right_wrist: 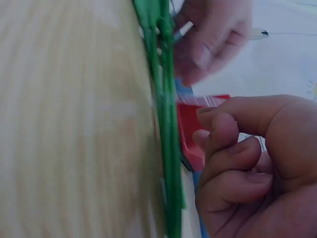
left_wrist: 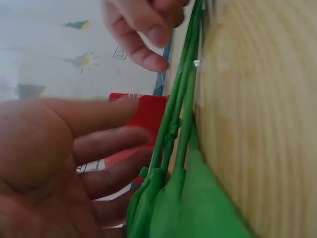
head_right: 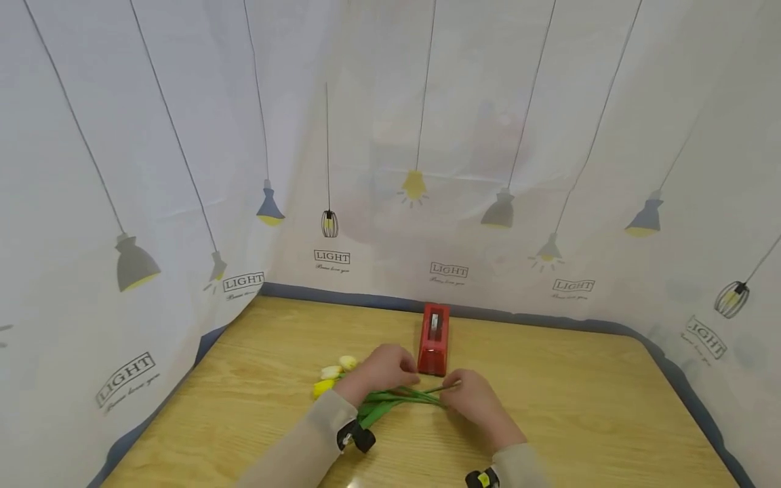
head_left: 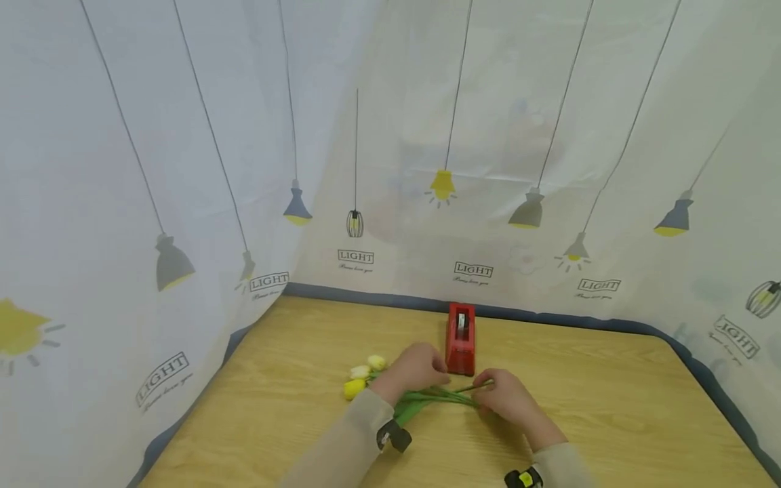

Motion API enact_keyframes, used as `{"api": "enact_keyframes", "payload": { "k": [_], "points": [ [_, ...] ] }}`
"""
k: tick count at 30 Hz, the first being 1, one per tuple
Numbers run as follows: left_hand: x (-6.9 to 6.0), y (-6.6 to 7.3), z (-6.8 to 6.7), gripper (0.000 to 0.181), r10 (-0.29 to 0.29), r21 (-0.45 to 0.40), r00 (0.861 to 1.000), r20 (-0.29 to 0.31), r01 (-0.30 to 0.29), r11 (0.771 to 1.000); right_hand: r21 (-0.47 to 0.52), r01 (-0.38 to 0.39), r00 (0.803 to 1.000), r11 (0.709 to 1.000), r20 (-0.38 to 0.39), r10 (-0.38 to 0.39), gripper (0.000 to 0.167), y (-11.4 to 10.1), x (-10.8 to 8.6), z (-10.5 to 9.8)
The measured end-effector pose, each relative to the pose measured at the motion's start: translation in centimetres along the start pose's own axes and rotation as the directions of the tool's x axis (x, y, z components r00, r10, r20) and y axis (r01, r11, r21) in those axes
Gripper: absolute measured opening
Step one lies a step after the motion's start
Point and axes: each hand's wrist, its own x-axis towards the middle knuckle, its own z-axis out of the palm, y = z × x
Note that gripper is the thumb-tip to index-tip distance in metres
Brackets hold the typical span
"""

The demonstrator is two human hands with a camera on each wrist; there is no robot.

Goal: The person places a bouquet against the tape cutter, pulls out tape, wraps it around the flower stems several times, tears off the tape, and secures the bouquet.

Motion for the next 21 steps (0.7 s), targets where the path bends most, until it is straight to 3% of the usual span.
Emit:
{"api": "enact_keyframes", "payload": {
  "k": [4, 8, 14, 21],
  "points": [
    [-0.8, 0.6, 0.8, 0.032, 0.054, 0.171, 0.994, 0.095, -0.07, 0.983, -0.033, 0.047, 0.999, 0.998, -0.013, -0.047, 0.022, 0.4, -0.1, -1.6],
    [-1.1, 1.1, 1.5, 0.024, 0.064, 0.334, 0.993, 0.096, -0.093, 0.938, -0.176, 0.17, 0.985, 0.97, -0.008, -0.174, 0.034, 1.1, 0.3, -2.0],
    [-1.0, 1.5, 2.0, 0.028, 0.062, 0.39, 0.995, 0.084, -0.09, 0.917, -0.366, 0.242, 0.966, 0.898, 0.006, -0.258, 0.039, 1.9, 0.9, -1.2],
    [-0.9, 1.6, 2.2, 0.019, 0.119, 0.431, 0.987, 0.11, -0.155, 0.889, -0.417, 0.208, 0.976, 0.885, 0.034, -0.214, 0.019, 1.0, 0.8, -0.9]
  ]
}}
